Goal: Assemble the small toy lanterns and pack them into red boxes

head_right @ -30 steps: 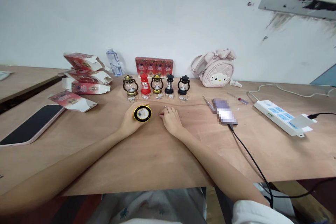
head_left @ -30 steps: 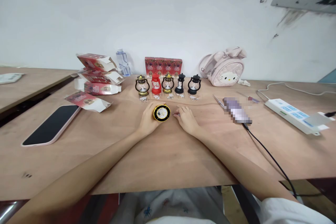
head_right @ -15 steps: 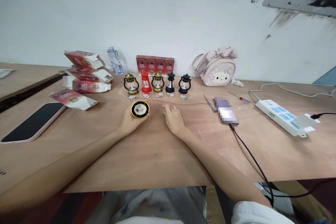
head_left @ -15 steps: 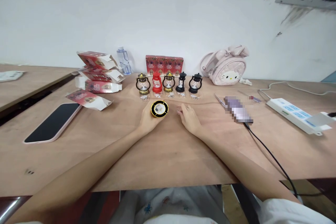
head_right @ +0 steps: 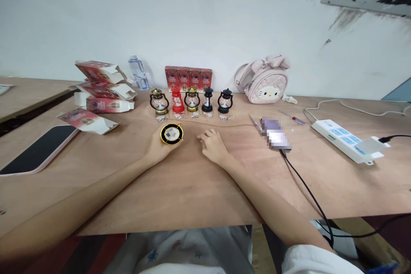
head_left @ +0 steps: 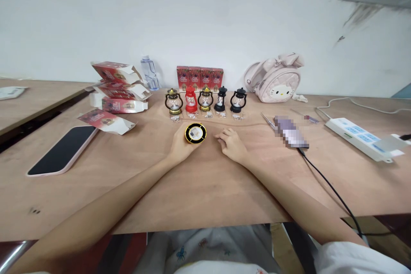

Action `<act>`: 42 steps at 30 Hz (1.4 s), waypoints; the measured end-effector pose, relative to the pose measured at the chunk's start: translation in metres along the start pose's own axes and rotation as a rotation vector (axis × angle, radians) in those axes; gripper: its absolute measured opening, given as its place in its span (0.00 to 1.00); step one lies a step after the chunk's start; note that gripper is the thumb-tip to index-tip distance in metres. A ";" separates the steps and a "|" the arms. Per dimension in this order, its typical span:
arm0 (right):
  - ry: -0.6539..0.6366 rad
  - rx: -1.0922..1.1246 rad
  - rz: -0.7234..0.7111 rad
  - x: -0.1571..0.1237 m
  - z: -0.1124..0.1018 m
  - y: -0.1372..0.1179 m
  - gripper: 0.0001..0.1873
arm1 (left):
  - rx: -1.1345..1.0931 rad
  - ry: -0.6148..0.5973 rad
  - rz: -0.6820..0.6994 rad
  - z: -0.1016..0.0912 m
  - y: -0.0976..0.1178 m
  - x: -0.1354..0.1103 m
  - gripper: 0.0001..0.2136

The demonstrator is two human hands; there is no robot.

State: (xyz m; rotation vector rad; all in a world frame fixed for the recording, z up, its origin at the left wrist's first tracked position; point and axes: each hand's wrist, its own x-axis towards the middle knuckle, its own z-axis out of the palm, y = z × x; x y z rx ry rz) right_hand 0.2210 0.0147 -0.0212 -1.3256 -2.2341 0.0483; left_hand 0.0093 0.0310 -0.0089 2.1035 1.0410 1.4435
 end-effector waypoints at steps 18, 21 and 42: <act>-0.010 -0.247 -0.121 -0.003 0.000 0.006 0.13 | 0.025 -0.020 0.037 0.000 0.001 0.000 0.17; -0.010 -0.315 -0.149 -0.003 -0.001 0.005 0.12 | 0.022 -0.027 0.036 0.000 0.001 0.000 0.17; 0.469 0.119 -0.323 -0.017 -0.016 -0.031 0.09 | 0.161 -0.271 0.154 -0.003 0.009 -0.001 0.16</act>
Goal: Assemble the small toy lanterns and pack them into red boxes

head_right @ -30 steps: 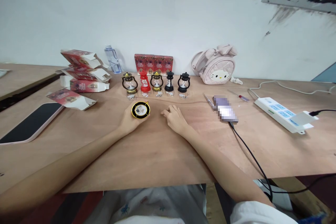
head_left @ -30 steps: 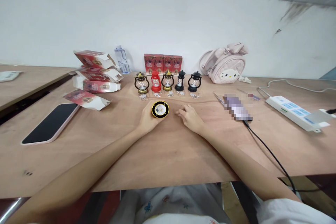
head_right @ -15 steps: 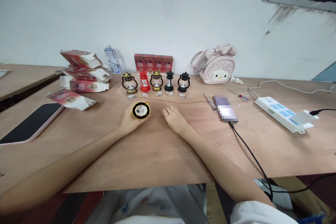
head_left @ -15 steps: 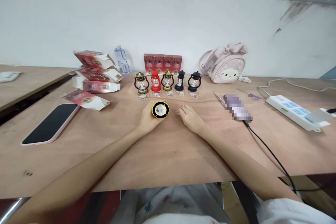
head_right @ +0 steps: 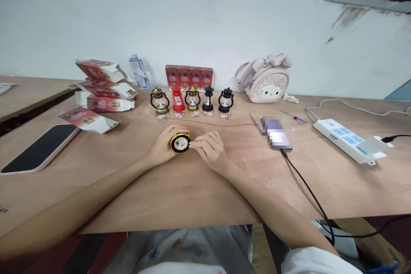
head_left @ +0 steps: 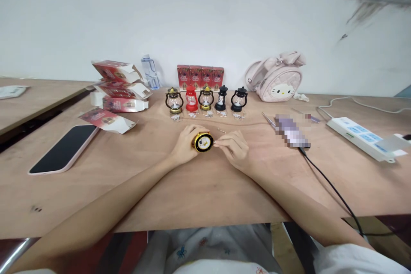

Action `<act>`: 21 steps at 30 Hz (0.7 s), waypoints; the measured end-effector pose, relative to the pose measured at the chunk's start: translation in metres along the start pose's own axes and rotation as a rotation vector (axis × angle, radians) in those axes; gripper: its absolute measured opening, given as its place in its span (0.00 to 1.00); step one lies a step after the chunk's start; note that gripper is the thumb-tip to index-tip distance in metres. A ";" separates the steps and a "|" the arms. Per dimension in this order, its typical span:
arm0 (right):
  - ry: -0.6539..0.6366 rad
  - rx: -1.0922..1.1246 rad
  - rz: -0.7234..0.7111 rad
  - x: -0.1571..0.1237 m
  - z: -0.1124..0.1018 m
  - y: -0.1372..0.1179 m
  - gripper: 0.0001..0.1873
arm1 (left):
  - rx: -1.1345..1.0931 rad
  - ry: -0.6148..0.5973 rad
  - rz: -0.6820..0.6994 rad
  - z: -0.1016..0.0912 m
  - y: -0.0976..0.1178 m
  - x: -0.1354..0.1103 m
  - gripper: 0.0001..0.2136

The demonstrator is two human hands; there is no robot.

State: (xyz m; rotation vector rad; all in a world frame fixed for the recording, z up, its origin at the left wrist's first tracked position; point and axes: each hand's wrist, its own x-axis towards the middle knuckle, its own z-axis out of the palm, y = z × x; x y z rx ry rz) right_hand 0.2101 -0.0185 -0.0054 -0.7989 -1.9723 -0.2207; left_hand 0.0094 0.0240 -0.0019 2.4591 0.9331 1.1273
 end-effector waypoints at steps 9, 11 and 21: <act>0.076 -0.106 -0.157 0.004 0.005 -0.012 0.07 | 0.091 -0.125 0.041 0.002 0.001 -0.003 0.16; 0.045 -0.112 -0.155 0.004 0.005 -0.010 0.08 | 0.115 -0.153 0.052 0.002 0.002 -0.003 0.17; -0.085 -0.108 -0.135 0.002 0.006 -0.007 0.08 | 0.081 -0.137 0.051 0.002 0.002 -0.003 0.16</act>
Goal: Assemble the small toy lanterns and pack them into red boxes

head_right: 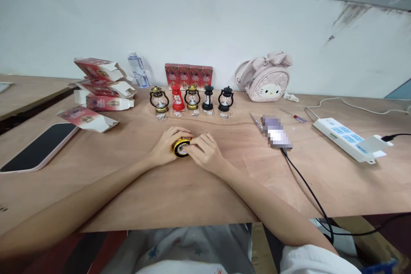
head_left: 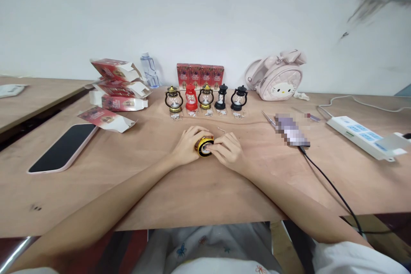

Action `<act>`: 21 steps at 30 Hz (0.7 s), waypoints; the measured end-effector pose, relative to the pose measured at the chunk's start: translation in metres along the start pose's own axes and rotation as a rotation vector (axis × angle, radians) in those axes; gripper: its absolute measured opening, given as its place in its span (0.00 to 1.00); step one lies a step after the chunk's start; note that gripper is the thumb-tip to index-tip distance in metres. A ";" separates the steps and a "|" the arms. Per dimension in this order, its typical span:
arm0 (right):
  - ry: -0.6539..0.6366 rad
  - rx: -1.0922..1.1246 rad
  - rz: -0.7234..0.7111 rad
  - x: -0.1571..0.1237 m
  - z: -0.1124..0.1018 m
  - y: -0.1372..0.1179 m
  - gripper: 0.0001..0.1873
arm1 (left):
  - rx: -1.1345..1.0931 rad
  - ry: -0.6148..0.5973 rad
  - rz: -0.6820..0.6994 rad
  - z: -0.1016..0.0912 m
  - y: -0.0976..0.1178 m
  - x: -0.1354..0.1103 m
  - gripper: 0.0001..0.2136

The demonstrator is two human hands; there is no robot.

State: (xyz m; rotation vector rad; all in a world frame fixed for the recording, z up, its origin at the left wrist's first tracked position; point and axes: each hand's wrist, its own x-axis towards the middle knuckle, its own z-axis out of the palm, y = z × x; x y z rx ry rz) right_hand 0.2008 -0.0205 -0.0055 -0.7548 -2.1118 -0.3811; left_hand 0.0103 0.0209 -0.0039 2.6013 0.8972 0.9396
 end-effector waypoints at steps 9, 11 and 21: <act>0.108 0.104 0.197 -0.001 -0.004 0.004 0.08 | -0.088 0.086 -0.014 -0.001 -0.001 0.001 0.17; 0.079 0.089 0.300 0.000 -0.006 0.014 0.08 | -0.106 0.109 -0.033 -0.002 -0.001 0.002 0.17; -0.405 0.250 0.363 -0.011 -0.011 0.065 0.11 | -0.150 0.133 -0.063 -0.003 -0.001 0.003 0.16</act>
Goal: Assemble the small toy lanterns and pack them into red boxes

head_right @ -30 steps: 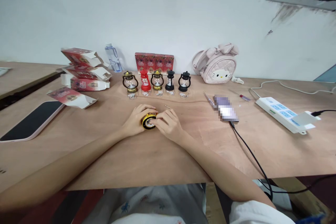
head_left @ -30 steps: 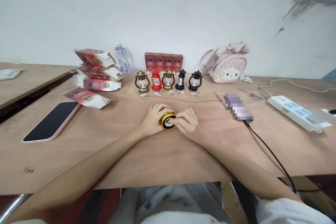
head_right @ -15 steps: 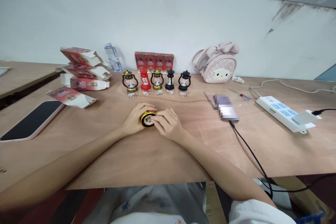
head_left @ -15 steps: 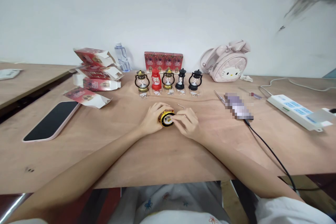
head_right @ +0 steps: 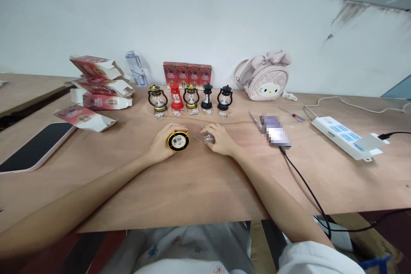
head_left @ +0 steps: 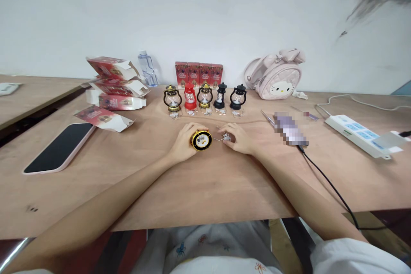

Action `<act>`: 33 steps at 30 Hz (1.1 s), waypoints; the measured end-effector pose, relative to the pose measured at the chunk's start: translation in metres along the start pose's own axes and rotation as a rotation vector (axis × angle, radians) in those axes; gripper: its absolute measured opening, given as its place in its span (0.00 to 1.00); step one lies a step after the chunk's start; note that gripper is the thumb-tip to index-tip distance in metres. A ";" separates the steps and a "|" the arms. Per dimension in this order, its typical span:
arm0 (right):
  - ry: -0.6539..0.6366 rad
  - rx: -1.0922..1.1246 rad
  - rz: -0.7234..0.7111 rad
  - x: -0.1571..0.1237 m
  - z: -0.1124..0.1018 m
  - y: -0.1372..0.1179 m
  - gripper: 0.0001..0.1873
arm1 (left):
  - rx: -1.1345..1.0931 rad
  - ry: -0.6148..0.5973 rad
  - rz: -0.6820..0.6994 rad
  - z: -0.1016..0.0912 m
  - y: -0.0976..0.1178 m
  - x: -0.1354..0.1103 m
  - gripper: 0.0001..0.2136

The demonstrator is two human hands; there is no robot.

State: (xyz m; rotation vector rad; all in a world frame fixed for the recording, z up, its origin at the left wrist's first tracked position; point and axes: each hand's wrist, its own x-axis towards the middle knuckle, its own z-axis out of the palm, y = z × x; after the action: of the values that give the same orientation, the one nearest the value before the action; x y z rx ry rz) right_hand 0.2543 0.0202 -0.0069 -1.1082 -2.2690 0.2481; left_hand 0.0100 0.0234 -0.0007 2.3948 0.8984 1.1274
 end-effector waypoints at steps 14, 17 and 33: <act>-0.058 -0.195 -0.037 -0.001 -0.006 0.000 0.14 | 0.024 -0.003 0.017 -0.001 -0.001 0.000 0.16; -0.033 -0.224 0.002 0.000 -0.005 0.000 0.10 | 0.022 -0.003 0.022 -0.001 -0.001 0.000 0.16; -0.120 -0.341 0.027 0.000 -0.010 -0.006 0.16 | 0.026 -0.014 0.020 -0.002 0.001 0.000 0.17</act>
State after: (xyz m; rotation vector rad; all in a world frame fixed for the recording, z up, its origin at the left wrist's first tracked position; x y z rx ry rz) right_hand 0.2562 0.0159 0.0035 -1.3255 -2.4658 -0.0690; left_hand 0.0091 0.0231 0.0007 2.4346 0.8919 1.1111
